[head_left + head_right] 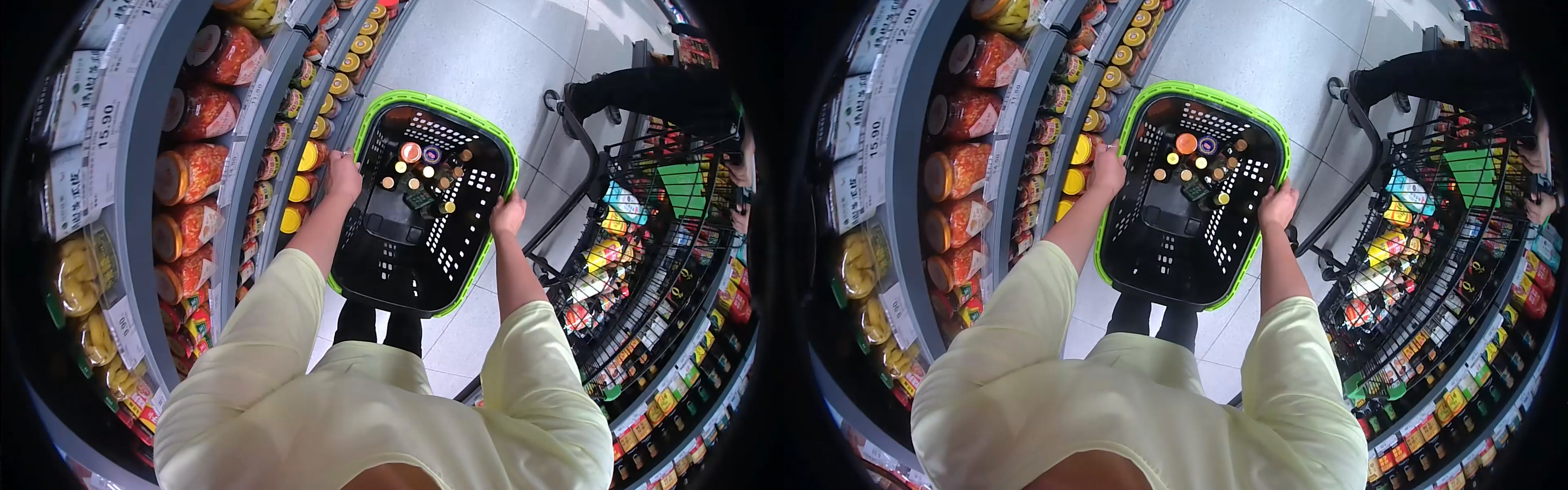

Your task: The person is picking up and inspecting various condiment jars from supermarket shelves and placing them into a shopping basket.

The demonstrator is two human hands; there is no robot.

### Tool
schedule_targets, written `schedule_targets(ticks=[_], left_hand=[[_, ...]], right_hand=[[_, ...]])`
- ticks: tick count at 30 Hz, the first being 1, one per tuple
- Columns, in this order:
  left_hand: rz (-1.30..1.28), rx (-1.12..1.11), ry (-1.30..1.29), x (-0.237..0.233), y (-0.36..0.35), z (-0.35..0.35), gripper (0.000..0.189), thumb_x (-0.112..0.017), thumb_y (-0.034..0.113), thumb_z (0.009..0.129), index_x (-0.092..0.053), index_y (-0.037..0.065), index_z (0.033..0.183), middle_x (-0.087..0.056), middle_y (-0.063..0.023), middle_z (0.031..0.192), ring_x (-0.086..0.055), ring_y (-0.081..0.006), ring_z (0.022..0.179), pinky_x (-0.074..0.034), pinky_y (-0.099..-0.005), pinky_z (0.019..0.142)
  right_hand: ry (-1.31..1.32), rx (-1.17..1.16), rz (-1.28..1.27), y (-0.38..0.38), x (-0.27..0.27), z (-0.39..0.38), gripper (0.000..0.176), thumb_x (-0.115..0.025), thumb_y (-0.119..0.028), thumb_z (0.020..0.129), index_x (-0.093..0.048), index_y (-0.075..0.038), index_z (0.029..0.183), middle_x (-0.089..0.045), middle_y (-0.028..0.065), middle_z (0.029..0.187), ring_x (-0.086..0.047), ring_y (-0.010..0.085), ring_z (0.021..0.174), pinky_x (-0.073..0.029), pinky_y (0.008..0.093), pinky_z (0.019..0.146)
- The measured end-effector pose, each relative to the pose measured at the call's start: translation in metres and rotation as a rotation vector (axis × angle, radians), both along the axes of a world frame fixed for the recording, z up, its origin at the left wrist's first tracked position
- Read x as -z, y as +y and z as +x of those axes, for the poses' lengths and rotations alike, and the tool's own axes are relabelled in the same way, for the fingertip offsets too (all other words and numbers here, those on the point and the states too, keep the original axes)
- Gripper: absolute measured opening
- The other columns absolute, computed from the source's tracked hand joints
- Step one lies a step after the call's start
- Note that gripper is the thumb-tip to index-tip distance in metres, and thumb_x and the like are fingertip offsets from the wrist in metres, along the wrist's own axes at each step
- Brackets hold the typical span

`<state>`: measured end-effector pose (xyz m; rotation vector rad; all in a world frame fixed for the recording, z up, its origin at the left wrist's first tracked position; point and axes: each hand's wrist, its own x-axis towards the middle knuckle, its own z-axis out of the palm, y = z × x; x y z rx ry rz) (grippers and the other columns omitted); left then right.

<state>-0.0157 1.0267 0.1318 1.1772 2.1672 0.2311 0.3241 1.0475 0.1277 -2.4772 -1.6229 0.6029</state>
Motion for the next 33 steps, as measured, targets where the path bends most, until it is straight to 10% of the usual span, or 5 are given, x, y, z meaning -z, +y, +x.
schedule_targets(ticks=[11, 18, 23, 33], left_hand=[[-0.097, 0.051, -0.089, -0.024, -0.061, 0.028, 0.055, -0.051, 0.021, 0.091, -0.032, 0.012, 0.142, -0.043, -0.0201, 0.132, -0.048, -0.0372, 0.117, -0.042, -0.0452, 0.097], [-0.018, -0.111, -0.344, -0.073, -0.195, 0.043, 0.067, -0.058, 0.044, 0.087, -0.042, -0.001, 0.134, -0.064, -0.0159, 0.108, -0.064, -0.0301, 0.090, -0.049, -0.0362, 0.082], [0.261, -0.326, -0.573, -0.228, -0.217, 0.006, 0.061, -0.058, 0.038, 0.091, -0.038, 0.004, 0.138, -0.065, -0.0102, 0.100, -0.063, -0.0218, 0.093, -0.049, -0.0323, 0.084], [1.023, -0.615, -0.057, -0.498, -0.324, -0.024, 0.063, -0.066, 0.012, 0.084, -0.037, 0.011, 0.141, -0.064, -0.0105, 0.105, -0.065, -0.0189, 0.089, -0.050, -0.0326, 0.083]], right_hand=[[0.074, -0.183, -0.177, -0.042, -0.015, -0.005, 0.045, -0.061, -0.027, 0.082, -0.058, -0.003, 0.120, -0.061, 0.0242, 0.108, -0.055, 0.0374, 0.107, -0.043, 0.0422, 0.095], [0.829, -0.068, -0.332, -0.125, -0.124, -0.085, 0.051, -0.068, -0.023, 0.084, -0.052, 0.002, 0.127, -0.062, 0.0193, 0.115, -0.060, 0.0241, 0.106, -0.045, 0.0334, 0.092], [1.006, -0.388, -0.254, -0.139, -0.224, -0.156, 0.056, -0.069, -0.019, 0.084, -0.047, 0.004, 0.130, -0.054, 0.0207, 0.127, -0.050, 0.0249, 0.121, -0.037, 0.0332, 0.102], [1.268, -1.346, 0.285, -0.152, -0.482, -0.291, 0.054, -0.070, -0.010, 0.079, -0.050, 0.001, 0.127, -0.057, 0.0162, 0.122, -0.053, 0.0278, 0.114, -0.038, 0.0377, 0.099]])
